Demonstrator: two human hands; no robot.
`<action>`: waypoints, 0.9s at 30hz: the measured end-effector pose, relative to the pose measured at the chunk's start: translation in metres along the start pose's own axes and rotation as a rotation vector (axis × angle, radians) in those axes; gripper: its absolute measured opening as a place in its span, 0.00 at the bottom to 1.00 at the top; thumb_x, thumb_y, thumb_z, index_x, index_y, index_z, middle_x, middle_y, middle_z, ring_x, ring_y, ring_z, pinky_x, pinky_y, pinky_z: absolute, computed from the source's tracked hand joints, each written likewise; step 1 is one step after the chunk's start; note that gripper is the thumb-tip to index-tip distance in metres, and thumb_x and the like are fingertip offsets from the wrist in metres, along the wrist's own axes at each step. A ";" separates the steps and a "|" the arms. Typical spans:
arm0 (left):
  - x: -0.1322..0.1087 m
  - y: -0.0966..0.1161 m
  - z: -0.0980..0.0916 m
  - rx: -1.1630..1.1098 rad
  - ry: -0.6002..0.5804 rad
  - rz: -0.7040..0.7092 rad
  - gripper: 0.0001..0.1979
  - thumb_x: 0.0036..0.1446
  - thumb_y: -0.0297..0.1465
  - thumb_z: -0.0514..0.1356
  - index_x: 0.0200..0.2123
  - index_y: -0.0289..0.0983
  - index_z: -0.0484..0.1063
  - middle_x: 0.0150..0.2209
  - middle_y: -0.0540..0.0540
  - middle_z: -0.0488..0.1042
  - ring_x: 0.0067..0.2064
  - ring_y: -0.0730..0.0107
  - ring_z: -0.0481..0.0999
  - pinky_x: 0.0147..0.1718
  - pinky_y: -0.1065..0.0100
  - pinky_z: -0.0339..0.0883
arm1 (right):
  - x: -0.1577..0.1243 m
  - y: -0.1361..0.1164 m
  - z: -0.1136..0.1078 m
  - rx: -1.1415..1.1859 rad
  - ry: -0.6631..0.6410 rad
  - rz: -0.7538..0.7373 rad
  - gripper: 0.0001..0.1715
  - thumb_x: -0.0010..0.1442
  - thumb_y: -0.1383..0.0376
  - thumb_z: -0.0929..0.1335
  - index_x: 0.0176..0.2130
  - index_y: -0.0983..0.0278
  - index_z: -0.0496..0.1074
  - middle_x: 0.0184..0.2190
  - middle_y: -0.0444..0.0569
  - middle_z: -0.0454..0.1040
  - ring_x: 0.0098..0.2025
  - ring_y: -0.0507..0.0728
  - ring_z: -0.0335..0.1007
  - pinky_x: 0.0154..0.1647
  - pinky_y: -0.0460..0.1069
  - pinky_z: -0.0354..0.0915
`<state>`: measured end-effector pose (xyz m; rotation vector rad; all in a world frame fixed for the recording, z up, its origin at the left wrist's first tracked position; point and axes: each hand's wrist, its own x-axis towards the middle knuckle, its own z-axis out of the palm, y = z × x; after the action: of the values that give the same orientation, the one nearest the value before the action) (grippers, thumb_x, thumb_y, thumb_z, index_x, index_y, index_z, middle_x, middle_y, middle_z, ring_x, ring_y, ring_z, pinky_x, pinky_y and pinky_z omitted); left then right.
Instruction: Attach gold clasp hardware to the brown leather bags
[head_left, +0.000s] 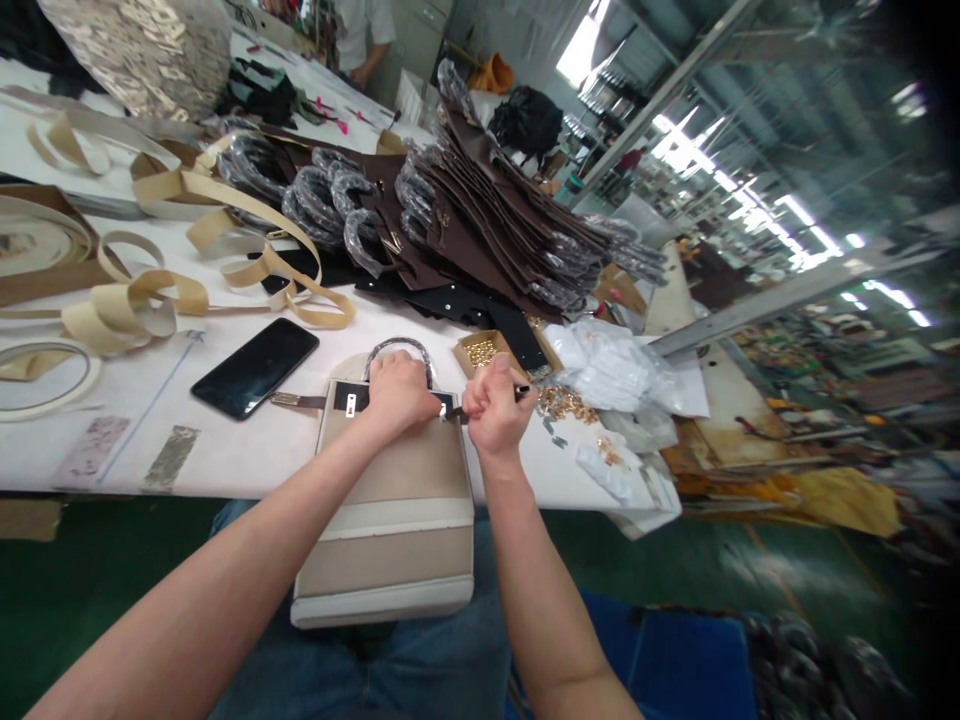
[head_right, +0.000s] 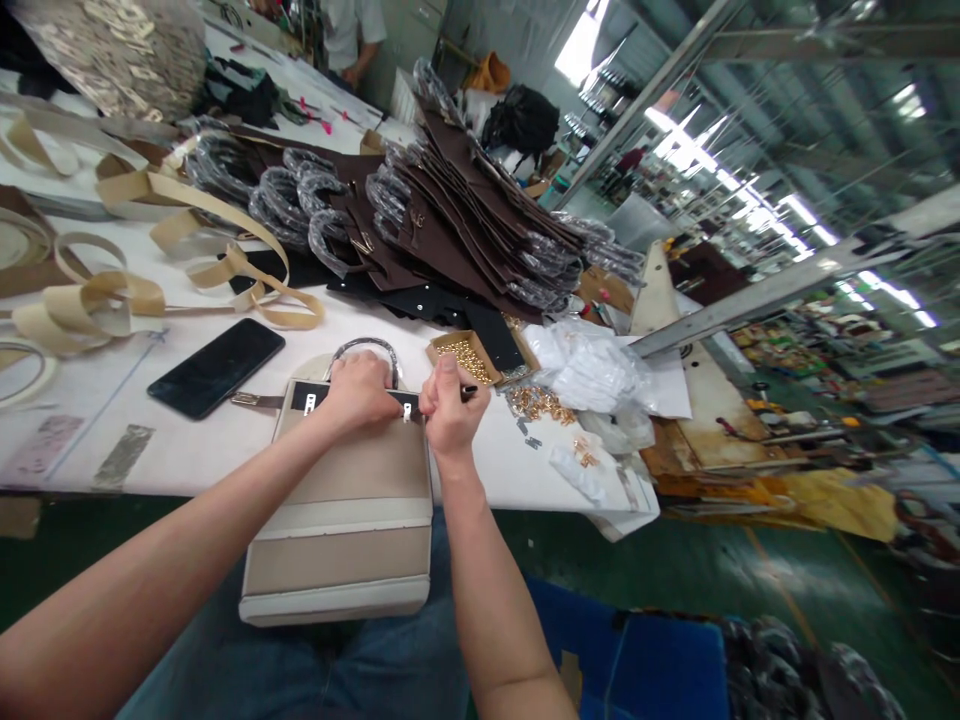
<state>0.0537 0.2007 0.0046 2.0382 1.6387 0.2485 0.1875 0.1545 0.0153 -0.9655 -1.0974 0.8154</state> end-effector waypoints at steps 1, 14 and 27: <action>0.000 0.000 -0.001 0.003 -0.004 0.004 0.18 0.52 0.38 0.73 0.46 0.38 0.85 0.56 0.31 0.80 0.62 0.36 0.76 0.64 0.47 0.68 | -0.004 -0.003 0.000 0.016 0.006 -0.006 0.41 0.74 0.42 0.76 0.24 0.58 0.57 0.20 0.35 0.52 0.17 0.48 0.48 0.17 0.48 0.46; -0.005 0.000 0.002 0.029 0.025 0.019 0.20 0.56 0.42 0.70 0.48 0.37 0.84 0.58 0.31 0.79 0.63 0.38 0.76 0.64 0.48 0.67 | 0.030 0.019 0.017 -0.172 0.184 0.304 0.44 0.68 0.33 0.76 0.24 0.55 0.54 0.16 0.34 0.53 0.14 0.48 0.49 0.12 0.47 0.47; -0.003 0.002 0.008 0.025 0.051 0.019 0.19 0.54 0.42 0.71 0.46 0.38 0.85 0.57 0.32 0.80 0.61 0.38 0.78 0.64 0.48 0.69 | 0.022 -0.003 -0.018 0.077 0.229 0.160 0.43 0.71 0.37 0.76 0.26 0.57 0.52 0.18 0.33 0.48 0.16 0.47 0.41 0.13 0.46 0.43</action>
<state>0.0586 0.1951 -0.0009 2.0834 1.6610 0.2899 0.2111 0.1690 0.0227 -1.0630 -0.7940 0.8473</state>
